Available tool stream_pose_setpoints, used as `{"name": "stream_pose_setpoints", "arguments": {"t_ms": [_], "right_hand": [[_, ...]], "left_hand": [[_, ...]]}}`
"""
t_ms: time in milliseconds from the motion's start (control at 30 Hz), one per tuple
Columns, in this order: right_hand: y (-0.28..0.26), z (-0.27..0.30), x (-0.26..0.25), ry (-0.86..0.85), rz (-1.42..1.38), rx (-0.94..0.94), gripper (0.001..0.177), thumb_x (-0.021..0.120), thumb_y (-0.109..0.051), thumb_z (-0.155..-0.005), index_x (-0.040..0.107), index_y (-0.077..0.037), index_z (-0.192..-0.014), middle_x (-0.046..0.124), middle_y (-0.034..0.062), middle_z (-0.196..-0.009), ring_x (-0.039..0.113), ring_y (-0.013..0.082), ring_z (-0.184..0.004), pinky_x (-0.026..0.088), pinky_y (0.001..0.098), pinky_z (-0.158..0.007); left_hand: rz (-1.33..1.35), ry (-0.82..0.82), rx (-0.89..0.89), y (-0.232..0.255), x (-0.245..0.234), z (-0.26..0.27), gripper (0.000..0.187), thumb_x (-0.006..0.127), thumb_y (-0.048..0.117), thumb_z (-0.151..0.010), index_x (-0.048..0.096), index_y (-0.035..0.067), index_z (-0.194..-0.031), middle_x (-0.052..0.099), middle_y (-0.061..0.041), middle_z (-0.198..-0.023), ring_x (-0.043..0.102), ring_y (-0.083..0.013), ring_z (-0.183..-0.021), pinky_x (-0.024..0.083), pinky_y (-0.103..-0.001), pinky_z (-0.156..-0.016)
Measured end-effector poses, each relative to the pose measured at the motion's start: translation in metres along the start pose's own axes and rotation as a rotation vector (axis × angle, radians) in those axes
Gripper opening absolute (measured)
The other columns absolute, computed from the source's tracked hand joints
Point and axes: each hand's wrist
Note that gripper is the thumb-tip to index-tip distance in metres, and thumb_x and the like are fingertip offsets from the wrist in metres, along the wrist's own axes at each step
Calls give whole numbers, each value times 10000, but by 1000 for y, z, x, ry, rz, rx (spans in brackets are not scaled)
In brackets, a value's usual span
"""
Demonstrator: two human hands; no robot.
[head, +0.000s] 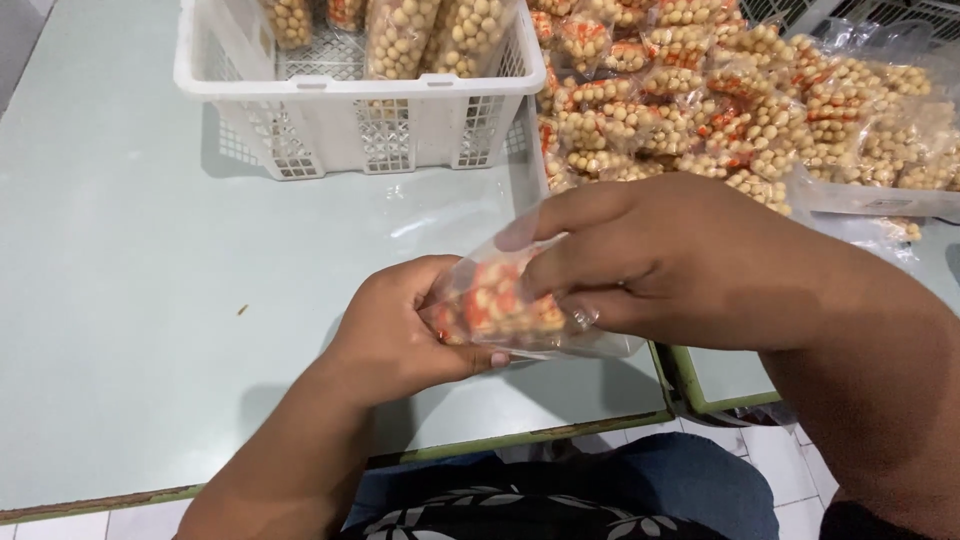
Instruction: Packing small individual snack bags into a larger plastic bag for bulk packaging and then placing the bulk bag into a crate.
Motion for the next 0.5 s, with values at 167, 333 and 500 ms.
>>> {"name": "stream_pose_setpoints", "arguments": {"t_ms": [167,333,500], "right_hand": [[8,-10,12,-57,150,-8,247,704,-228,-897,813,-283,-1113,633,42,-1213,704,225,-728,493,388,-588],[10,-15,4,-161,88,-88,257,640,-202,-954,786,-240,-1161,700,41,-1105,689,272,-956,525,436,-633],[20,-16,13,-240,169,28,466,692,-166,-769,782,-231,-1222,714,-12,-1322,642,282,-1162,555,458,-771]], "left_hand": [[-75,-27,-17,3,-4,0,602,967,263,-497,739,117,-1034,764,38,-860,694,-70,-787,581,-249,-694],[-132,-47,-55,13,-6,1,802,948,309,-457,725,166,-1214,792,59,-963,742,-68,-866,588,-246,-753],[-81,-153,87,14,-8,2,723,923,412,-498,692,148,-1130,717,31,-940,675,-97,-859,535,-254,-744]]}}
Point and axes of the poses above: each hand's wrist, its own z-axis away from the middle knuckle, its own x-axis out of the palm, y = z × x
